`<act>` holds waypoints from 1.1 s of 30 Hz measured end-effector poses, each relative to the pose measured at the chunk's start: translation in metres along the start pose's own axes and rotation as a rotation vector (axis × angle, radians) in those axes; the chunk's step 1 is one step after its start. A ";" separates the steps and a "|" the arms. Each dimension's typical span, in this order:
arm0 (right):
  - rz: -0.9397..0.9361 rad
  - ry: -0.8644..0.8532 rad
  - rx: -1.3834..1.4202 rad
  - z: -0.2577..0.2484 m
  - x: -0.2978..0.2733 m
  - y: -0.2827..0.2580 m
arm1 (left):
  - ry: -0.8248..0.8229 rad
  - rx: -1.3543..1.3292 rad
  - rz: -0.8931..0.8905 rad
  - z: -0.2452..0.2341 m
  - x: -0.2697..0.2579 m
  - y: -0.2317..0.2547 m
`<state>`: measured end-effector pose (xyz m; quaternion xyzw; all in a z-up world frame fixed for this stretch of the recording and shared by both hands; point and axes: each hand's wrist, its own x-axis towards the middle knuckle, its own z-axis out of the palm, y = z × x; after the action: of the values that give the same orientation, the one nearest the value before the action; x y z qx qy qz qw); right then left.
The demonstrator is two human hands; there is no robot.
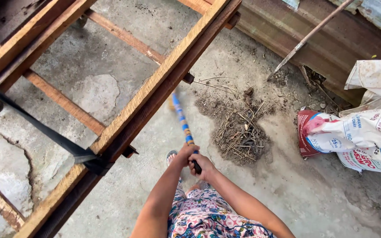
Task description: Sweeping and clearing dirt and debris from a concrete floor using a long-handled brush.
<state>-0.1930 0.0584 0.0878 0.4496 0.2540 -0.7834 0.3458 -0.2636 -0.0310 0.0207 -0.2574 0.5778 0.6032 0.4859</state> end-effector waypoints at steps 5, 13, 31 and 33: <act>-0.098 0.117 0.028 0.008 -0.019 -0.011 | -0.310 -0.035 0.171 0.017 0.005 0.011; -0.112 0.139 -0.040 0.006 -0.038 -0.009 | -0.161 -0.093 0.193 0.021 -0.015 0.005; -0.156 0.233 0.379 0.000 -0.064 0.018 | -0.594 0.075 -0.019 0.054 -0.001 -0.020; -0.117 0.165 0.388 0.012 -0.065 0.024 | -0.594 0.090 0.120 0.042 -0.019 -0.014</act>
<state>-0.1580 0.0549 0.1486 0.5547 0.1514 -0.7971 0.1846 -0.2328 0.0010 0.0391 -0.0136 0.4508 0.6534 0.6080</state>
